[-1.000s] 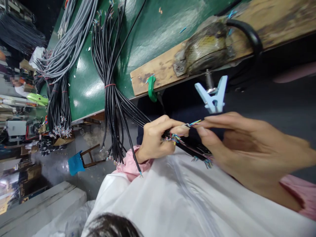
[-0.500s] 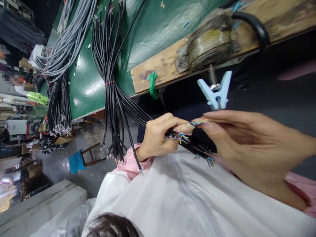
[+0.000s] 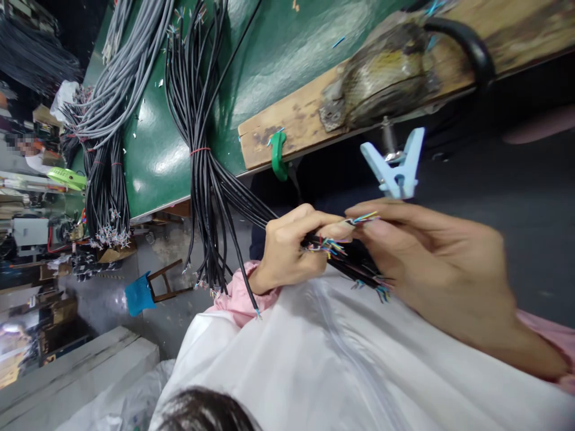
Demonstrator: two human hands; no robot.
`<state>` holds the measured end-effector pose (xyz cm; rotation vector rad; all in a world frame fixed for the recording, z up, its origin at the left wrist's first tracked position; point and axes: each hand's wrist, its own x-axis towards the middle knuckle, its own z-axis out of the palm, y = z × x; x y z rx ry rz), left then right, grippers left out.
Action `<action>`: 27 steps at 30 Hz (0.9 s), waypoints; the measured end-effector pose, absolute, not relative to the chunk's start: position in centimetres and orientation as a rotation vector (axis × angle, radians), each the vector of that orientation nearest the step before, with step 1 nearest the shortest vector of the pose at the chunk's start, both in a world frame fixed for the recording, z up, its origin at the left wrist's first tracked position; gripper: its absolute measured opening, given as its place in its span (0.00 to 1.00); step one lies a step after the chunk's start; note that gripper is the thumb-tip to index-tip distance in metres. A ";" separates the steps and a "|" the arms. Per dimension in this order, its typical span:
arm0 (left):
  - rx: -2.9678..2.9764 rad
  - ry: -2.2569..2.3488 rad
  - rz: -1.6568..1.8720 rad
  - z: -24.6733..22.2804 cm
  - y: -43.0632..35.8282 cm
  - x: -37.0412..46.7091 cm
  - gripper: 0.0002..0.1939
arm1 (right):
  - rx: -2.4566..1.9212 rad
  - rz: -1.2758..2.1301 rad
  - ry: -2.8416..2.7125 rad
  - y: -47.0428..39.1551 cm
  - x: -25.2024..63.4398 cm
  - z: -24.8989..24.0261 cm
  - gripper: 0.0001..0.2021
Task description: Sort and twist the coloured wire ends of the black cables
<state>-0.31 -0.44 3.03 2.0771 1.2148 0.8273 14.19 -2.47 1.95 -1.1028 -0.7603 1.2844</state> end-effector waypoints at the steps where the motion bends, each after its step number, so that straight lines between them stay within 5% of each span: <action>1: 2.094 1.204 0.827 2.8 -0.4 -0.4 0.23 | -1.095 1.285 -0.792 -2.4 14.3 2.1 0.18; 8: 2.192 1.182 0.859 2.1 -0.3 -0.2 0.16 | -1.247 0.848 -1.192 -2.3 15.5 2.5 0.09; 20: 2.463 0.778 0.520 1.3 0.2 -2.1 0.19 | -1.318 0.396 -1.396 -3.0 15.3 1.1 0.07; 27: 2.446 0.683 0.792 0.4 -0.1 -3.0 0.15 | -1.209 0.549 -1.451 -3.8 15.2 2.4 0.09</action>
